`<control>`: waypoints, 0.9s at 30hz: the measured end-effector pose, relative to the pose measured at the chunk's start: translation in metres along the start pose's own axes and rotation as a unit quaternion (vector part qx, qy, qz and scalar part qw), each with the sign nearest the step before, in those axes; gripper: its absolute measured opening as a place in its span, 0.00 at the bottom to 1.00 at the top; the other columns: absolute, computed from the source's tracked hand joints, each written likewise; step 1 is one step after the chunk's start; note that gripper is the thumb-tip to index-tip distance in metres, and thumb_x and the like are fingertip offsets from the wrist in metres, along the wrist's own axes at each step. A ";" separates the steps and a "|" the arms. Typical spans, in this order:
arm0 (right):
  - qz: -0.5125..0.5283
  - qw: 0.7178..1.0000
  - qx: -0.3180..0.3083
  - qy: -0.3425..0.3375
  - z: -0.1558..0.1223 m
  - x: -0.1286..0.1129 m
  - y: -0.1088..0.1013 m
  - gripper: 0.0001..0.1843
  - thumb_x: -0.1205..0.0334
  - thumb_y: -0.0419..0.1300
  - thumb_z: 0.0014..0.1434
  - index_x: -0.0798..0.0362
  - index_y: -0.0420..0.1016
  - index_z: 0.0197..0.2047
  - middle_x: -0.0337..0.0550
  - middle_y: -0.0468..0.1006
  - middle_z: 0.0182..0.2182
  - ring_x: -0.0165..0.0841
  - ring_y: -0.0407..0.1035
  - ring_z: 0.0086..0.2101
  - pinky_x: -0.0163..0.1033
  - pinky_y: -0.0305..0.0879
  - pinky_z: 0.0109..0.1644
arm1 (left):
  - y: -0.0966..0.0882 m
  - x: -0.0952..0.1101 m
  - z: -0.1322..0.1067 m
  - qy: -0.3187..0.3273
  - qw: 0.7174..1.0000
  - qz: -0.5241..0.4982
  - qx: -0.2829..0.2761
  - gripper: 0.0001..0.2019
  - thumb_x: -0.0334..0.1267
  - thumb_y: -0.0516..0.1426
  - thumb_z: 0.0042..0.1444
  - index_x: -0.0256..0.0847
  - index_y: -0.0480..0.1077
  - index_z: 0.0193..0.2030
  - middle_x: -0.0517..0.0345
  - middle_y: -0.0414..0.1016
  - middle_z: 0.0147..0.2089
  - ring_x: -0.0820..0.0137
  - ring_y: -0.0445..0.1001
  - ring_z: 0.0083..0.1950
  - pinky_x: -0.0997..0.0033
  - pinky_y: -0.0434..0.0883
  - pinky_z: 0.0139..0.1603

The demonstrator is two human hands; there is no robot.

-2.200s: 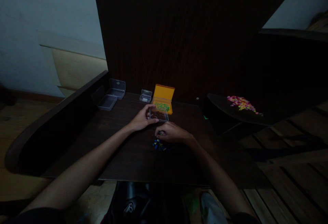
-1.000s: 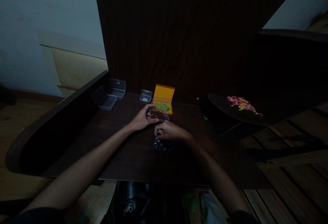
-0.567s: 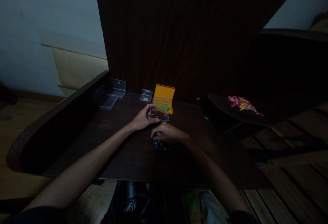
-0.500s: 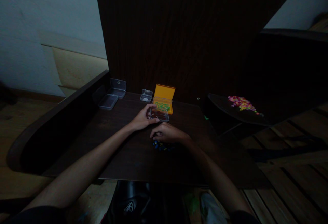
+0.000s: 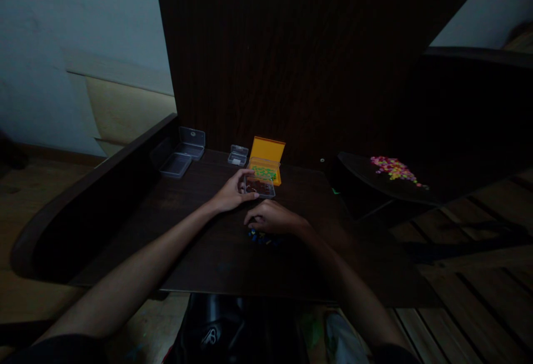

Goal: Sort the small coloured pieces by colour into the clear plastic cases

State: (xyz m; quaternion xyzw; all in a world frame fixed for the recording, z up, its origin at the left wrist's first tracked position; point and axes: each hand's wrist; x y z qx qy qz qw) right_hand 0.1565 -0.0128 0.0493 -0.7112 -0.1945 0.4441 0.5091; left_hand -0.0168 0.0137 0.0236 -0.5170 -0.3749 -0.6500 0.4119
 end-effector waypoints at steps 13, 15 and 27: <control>-0.012 1.000 0.004 0.014 -0.002 0.001 -0.002 0.10 0.65 0.61 0.56 0.52 0.79 0.41 0.33 0.69 0.22 0.23 0.59 0.22 0.29 0.50 0.29 | -0.001 -0.001 0.001 0.008 1.000 0.010 -0.001 0.33 0.33 0.66 0.43 0.38 0.59 0.56 0.47 0.72 0.51 0.66 0.75 0.46 0.62 0.72 0.49; 0.000 1.000 0.004 0.007 -0.002 0.000 -0.002 0.10 0.66 0.61 0.55 0.52 0.79 0.42 0.32 0.68 0.21 0.23 0.59 0.22 0.29 0.51 0.29 | -0.001 -0.002 0.001 0.008 1.000 0.002 -0.002 0.33 0.33 0.67 0.43 0.38 0.59 0.56 0.47 0.72 0.51 0.66 0.76 0.46 0.61 0.72 0.50; 0.008 1.000 -0.005 0.011 0.003 -0.007 0.004 0.09 0.66 0.60 0.56 0.53 0.79 0.40 0.34 0.70 0.23 0.24 0.61 0.23 0.30 0.52 0.30 | -0.002 -0.004 0.001 0.006 1.000 -0.010 -0.004 0.34 0.33 0.67 0.43 0.38 0.58 0.56 0.46 0.72 0.51 0.64 0.75 0.48 0.58 0.72 0.52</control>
Point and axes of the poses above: each hand's wrist, its own z-axis towards the middle knuckle, its own y-axis out of the palm, x = y × z
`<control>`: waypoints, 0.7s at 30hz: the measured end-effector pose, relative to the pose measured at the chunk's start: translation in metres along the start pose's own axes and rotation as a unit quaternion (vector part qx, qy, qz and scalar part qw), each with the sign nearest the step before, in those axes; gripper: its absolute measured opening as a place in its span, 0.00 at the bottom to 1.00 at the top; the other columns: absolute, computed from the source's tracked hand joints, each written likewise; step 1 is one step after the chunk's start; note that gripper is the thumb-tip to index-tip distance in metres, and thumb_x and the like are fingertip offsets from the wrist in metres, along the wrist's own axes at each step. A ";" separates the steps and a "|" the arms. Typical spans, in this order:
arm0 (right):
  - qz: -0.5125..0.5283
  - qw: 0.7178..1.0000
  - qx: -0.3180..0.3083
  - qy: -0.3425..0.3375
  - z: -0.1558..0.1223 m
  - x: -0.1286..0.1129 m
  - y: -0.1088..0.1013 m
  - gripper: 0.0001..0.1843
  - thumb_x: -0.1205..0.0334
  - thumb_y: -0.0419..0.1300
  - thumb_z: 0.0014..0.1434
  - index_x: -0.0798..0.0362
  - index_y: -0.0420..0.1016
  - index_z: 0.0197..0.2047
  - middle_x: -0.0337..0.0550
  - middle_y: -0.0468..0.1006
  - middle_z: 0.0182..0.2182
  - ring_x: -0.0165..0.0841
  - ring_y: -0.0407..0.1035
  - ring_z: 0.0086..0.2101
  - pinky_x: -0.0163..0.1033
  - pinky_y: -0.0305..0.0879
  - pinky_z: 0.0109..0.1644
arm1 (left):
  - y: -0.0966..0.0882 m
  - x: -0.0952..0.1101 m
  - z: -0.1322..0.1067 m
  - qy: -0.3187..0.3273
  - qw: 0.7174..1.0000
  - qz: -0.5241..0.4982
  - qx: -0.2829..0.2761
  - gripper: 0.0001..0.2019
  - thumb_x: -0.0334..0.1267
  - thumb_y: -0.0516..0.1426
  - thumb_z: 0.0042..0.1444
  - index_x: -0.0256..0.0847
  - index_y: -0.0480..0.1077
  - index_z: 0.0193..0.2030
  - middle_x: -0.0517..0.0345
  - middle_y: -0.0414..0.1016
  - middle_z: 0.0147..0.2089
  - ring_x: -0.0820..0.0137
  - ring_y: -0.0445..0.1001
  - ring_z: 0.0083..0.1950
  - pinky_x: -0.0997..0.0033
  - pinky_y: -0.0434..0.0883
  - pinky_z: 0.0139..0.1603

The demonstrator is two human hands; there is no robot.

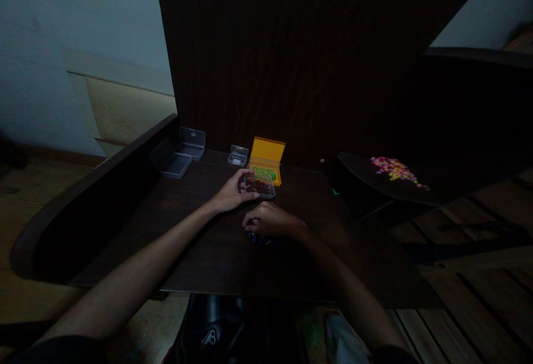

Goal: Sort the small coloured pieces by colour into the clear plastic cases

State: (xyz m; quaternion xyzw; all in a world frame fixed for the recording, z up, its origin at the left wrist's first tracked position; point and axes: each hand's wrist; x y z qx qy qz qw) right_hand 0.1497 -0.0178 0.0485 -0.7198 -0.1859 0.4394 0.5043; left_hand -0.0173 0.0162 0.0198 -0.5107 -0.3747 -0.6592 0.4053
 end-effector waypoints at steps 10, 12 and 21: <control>0.013 0.999 0.045 0.026 -0.011 0.013 -0.013 0.09 0.68 0.58 0.57 0.56 0.79 0.39 0.35 0.71 0.24 0.23 0.59 0.23 0.29 0.51 0.30 | 0.000 0.002 0.000 0.001 1.000 0.007 0.006 0.33 0.33 0.67 0.43 0.38 0.59 0.56 0.48 0.73 0.49 0.64 0.76 0.47 0.56 0.72 0.52; 0.019 0.998 0.048 0.031 -0.012 0.017 -0.012 0.09 0.67 0.58 0.57 0.56 0.79 0.39 0.36 0.71 0.24 0.23 0.59 0.23 0.29 0.50 0.29 | 0.000 0.002 0.000 0.003 1.000 0.005 0.005 0.33 0.33 0.67 0.43 0.39 0.59 0.56 0.47 0.73 0.50 0.63 0.76 0.48 0.56 0.72 0.51; 0.018 0.998 0.047 0.034 -0.012 0.028 -0.003 0.11 0.65 0.57 0.59 0.57 0.79 0.40 0.34 0.68 0.21 0.23 0.56 0.21 0.29 0.51 0.29 | -0.001 0.001 0.001 -0.001 1.000 0.008 0.007 0.33 0.33 0.67 0.43 0.39 0.59 0.56 0.48 0.72 0.50 0.63 0.76 0.48 0.56 0.72 0.51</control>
Point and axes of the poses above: each hand's wrist, its own z-axis towards the middle knuckle, its own y-axis out of the palm, x = y × z
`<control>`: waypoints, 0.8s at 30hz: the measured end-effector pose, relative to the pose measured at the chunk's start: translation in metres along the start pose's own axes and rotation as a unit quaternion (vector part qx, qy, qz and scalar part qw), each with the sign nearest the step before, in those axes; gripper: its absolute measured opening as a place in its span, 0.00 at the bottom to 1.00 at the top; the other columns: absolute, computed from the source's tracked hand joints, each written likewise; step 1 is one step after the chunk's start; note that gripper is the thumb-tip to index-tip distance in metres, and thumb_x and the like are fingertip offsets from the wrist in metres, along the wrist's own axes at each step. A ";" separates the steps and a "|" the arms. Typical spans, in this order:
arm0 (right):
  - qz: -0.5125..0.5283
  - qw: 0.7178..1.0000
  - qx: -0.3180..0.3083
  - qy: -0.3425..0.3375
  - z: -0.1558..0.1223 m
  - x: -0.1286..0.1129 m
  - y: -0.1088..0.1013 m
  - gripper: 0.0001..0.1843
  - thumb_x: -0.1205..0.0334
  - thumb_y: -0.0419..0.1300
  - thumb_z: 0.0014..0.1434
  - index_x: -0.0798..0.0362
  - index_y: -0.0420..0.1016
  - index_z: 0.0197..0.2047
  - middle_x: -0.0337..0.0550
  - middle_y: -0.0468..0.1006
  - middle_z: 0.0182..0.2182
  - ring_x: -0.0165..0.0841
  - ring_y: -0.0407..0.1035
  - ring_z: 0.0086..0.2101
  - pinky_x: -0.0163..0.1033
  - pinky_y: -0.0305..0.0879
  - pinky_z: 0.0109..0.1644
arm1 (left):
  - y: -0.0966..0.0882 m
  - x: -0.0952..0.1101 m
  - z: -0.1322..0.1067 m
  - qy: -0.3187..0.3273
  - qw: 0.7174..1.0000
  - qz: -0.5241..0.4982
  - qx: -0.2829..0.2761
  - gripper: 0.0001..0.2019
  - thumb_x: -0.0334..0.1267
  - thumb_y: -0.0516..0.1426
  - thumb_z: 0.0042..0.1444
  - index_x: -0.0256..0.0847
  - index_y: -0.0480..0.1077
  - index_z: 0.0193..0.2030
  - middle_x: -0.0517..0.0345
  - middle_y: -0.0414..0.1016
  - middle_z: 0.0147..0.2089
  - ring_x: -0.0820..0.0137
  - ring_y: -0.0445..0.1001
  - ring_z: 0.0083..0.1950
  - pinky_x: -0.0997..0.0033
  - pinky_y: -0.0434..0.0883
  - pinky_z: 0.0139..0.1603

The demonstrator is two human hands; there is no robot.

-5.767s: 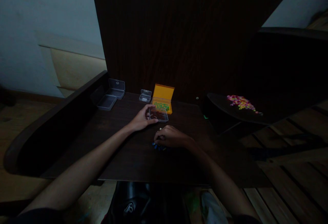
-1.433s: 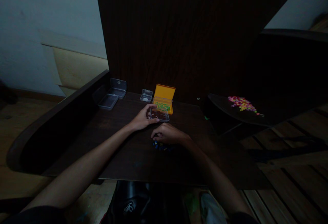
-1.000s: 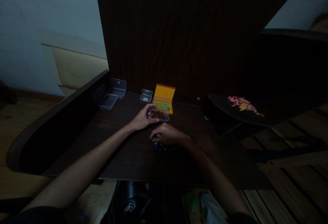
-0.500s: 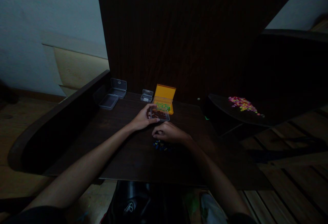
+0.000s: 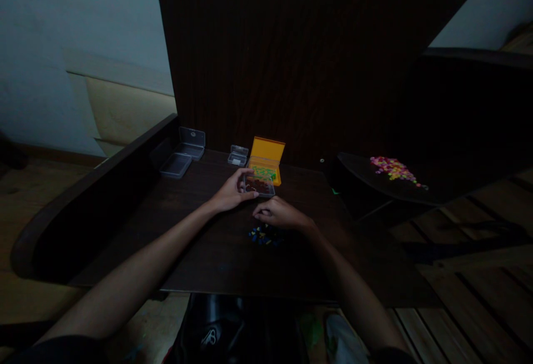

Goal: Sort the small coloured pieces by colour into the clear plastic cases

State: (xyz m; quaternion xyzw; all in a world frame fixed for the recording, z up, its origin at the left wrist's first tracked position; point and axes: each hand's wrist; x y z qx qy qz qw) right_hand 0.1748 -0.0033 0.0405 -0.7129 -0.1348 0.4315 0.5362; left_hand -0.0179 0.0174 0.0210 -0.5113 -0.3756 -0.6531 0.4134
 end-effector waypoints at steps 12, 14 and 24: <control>-0.022 1.000 0.013 -0.007 0.001 -0.004 0.001 0.15 0.69 0.56 0.58 0.52 0.78 0.46 0.40 0.78 0.31 0.27 0.67 0.28 0.30 0.57 0.35 | 0.001 0.002 -0.001 0.004 1.000 0.012 0.002 0.34 0.35 0.67 0.42 0.38 0.59 0.56 0.50 0.73 0.47 0.67 0.75 0.44 0.60 0.72 0.48; -0.021 1.000 0.002 -0.013 0.002 -0.004 0.001 0.14 0.69 0.56 0.58 0.51 0.78 0.46 0.41 0.80 0.35 0.28 0.70 0.31 0.31 0.59 0.38 | 0.001 0.002 -0.001 0.003 1.000 0.009 0.002 0.33 0.34 0.67 0.43 0.38 0.60 0.56 0.49 0.73 0.48 0.66 0.75 0.44 0.60 0.72 0.49; -0.029 1.000 0.009 0.003 0.000 -0.003 -0.002 0.10 0.68 0.56 0.58 0.55 0.78 0.40 0.37 0.73 0.24 0.24 0.63 0.24 0.29 0.53 0.30 | 0.000 0.000 0.000 -0.002 1.000 -0.007 -0.003 0.33 0.33 0.67 0.43 0.39 0.59 0.55 0.49 0.73 0.49 0.64 0.75 0.48 0.58 0.72 0.51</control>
Point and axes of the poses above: each hand's wrist, its own z-axis towards the middle knuckle, its own y-axis out of the palm, x = y × z
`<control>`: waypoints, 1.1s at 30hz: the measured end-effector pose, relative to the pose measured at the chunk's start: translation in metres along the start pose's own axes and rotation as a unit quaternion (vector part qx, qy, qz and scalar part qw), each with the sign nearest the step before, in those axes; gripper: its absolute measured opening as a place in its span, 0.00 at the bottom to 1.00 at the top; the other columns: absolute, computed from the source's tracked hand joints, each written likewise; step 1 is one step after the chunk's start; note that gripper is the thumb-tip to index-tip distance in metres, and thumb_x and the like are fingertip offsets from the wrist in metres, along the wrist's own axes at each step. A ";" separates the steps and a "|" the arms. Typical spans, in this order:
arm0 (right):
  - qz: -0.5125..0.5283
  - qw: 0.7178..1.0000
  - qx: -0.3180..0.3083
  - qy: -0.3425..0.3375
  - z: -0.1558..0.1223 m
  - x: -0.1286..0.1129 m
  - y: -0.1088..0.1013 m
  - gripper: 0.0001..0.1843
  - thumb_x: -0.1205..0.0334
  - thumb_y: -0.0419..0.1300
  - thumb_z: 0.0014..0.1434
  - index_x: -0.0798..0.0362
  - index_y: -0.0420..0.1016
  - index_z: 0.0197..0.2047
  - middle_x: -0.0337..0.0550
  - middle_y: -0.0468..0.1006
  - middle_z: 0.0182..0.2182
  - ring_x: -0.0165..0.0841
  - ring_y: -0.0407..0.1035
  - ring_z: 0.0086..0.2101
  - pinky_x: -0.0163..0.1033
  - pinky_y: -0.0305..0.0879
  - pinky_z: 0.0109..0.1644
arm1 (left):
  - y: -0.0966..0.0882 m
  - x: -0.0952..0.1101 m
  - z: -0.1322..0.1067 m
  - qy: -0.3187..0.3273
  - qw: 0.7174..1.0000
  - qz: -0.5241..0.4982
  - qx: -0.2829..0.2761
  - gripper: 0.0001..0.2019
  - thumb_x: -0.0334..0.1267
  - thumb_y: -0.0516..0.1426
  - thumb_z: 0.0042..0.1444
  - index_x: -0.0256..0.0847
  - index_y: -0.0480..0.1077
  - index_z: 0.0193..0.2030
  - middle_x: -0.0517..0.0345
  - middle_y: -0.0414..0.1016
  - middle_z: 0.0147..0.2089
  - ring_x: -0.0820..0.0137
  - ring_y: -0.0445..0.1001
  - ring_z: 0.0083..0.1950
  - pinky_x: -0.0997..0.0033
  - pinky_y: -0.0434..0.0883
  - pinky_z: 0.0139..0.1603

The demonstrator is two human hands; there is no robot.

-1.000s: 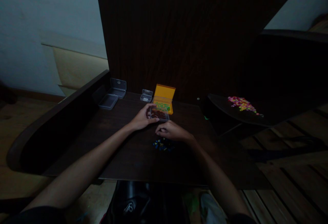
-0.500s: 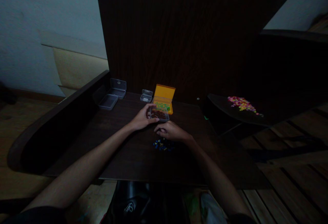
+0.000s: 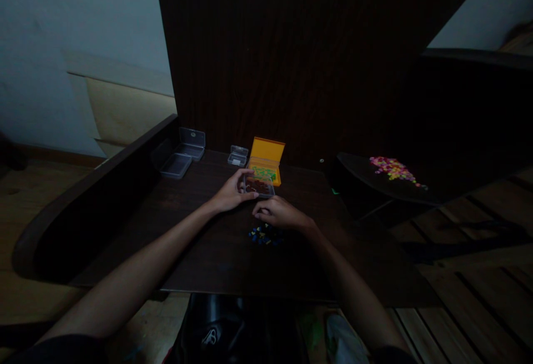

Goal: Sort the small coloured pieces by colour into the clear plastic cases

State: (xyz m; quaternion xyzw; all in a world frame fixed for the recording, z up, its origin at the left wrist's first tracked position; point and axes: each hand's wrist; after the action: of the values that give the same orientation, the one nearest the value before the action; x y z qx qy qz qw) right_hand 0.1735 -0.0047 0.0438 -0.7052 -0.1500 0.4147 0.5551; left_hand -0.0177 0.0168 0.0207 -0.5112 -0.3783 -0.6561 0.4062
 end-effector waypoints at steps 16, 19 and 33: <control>-0.056 0.977 0.154 0.135 -0.007 0.005 -0.042 0.10 0.64 0.56 0.59 0.56 0.78 0.38 0.37 0.72 0.22 0.26 0.62 0.23 0.31 0.51 0.29 | 0.004 0.003 -0.003 -0.013 1.000 0.015 -0.004 0.34 0.33 0.67 0.42 0.39 0.59 0.56 0.49 0.72 0.49 0.65 0.75 0.46 0.59 0.73 0.49; -0.111 0.967 0.142 0.181 -0.001 0.003 -0.041 0.12 0.62 0.54 0.59 0.54 0.78 0.40 0.42 0.78 0.28 0.29 0.67 0.28 0.32 0.53 0.31 | 0.005 0.002 -0.004 -0.010 1.000 0.021 -0.015 0.34 0.33 0.67 0.43 0.39 0.58 0.56 0.48 0.71 0.52 0.66 0.75 0.45 0.59 0.72 0.49; -0.187 0.957 0.090 0.201 0.007 -0.008 -0.038 0.15 0.57 0.51 0.63 0.51 0.78 0.43 0.46 0.80 0.34 0.35 0.72 0.35 0.34 0.59 0.36 | 0.007 -0.001 -0.005 -0.003 0.999 -0.002 -0.039 0.34 0.32 0.67 0.43 0.40 0.57 0.57 0.46 0.70 0.53 0.65 0.74 0.48 0.56 0.71 0.51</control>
State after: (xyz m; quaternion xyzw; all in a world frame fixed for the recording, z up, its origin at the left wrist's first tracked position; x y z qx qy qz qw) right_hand 0.1727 0.0073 0.0818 -0.6805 -0.1264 0.1651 0.7027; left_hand -0.0127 0.0100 0.0198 -0.5284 -0.3545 -0.6695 0.3833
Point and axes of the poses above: each hand's wrist, its own z-axis towards the middle knuckle, its own y-axis out of the palm, x = y × z
